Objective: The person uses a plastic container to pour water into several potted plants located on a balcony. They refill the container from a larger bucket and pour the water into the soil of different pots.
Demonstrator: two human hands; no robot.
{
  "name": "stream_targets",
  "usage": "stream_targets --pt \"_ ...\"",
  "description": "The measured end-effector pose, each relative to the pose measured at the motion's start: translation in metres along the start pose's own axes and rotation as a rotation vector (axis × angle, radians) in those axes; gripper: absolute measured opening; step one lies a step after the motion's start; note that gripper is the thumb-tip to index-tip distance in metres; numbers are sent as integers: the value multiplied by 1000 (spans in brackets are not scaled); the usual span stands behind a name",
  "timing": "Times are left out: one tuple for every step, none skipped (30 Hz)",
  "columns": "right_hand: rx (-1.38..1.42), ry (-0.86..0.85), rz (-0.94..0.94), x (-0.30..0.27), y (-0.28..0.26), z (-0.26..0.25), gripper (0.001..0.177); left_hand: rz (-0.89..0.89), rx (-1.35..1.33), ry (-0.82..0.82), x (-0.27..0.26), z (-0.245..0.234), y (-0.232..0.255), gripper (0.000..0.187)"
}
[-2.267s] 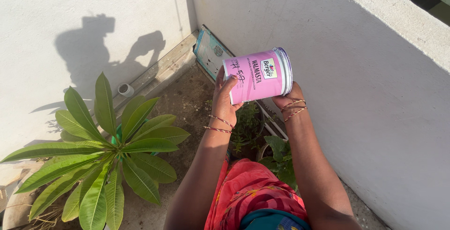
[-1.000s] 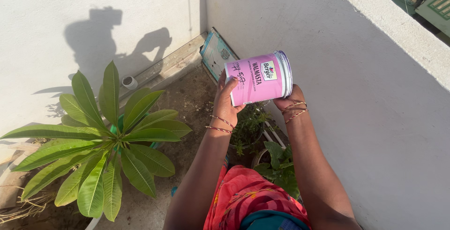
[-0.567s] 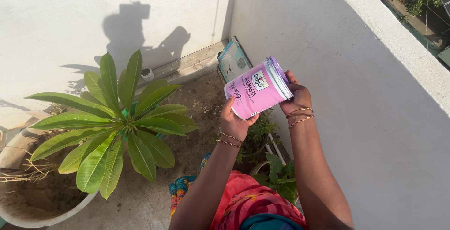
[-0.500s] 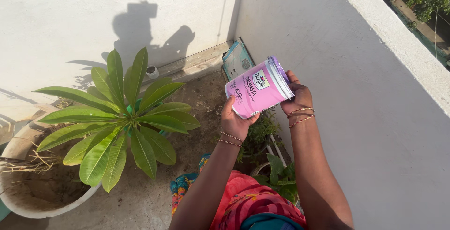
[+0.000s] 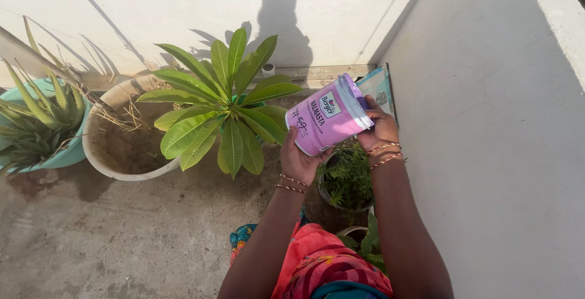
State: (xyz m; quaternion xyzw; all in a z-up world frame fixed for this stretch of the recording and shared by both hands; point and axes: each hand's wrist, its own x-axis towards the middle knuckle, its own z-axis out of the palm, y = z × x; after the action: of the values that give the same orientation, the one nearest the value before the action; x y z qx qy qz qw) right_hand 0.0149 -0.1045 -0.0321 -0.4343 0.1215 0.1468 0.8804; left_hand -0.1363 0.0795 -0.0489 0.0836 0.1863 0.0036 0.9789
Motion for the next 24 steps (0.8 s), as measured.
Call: stream_targets --pt "-2 -12 17 3 10 4 68 18 -3 10 -4 -5 8 64" --pt "0 -51 51 7 20 10 69 44 -21 9 -7 -9 15 64" --pt "3 -90 82 9 29 16 69 67 -39 7 -10 -14 22 63" --pt "2 -100 97 11 37 23 69 83 -41 15 -14 -19 30 63" --pt "-1 -81 125 14 44 31 70 113 -43 1 -16 -23 38 62" --pt "-4 -62 152 16 52 38 71 144 -45 -13 -18 -27 47 61" --pt "-5 -74 157 18 59 47 71 157 -46 -14 -19 -29 56 61" --pt "-26 -77 182 20 67 55 68 185 -26 12 -20 -30 66 60" --pt "-47 -75 206 22 75 61 65 209 -7 40 -22 -32 74 59" --pt "-50 -82 210 25 83 68 65 217 -8 40 -24 -32 83 59" --pt "-48 -103 229 29 91 75 64 226 -16 56 -26 -32 93 58" --pt "-47 -124 248 33 99 83 63 235 -23 72 -28 -32 102 58" --pt "-48 -133 251 37 106 91 63 244 -24 71 -29 -31 112 58" --pt "-18 -119 264 41 113 98 64 286 -22 88 -30 -30 121 56" --pt "12 -102 279 44 123 104 65 325 -19 108 -32 -30 130 55" --pt "12 -107 284 48 132 110 65 332 -19 110 -33 -31 139 55" --pt "63 -109 311 53 141 117 64 409 47 44 -33 -32 149 55" --pt "114 -111 338 58 150 124 63 486 114 -22 -32 -33 160 55" --pt "117 -116 340 63 158 130 63 491 118 -22 -30 -35 171 55" --pt "92 -124 346 69 164 136 60 441 103 38 -28 -37 182 56" --pt "70 -136 349 76 174 145 57 393 91 95 -24 -39 196 57" --pt "77 -145 350 82 185 153 57 401 98 92 -21 -42 210 57" --pt "80 -111 361 86 192 157 50 396 109 95 -17 -45 219 59" --pt "83 -76 371 90 200 162 44 390 119 98 -13 -48 230 61"
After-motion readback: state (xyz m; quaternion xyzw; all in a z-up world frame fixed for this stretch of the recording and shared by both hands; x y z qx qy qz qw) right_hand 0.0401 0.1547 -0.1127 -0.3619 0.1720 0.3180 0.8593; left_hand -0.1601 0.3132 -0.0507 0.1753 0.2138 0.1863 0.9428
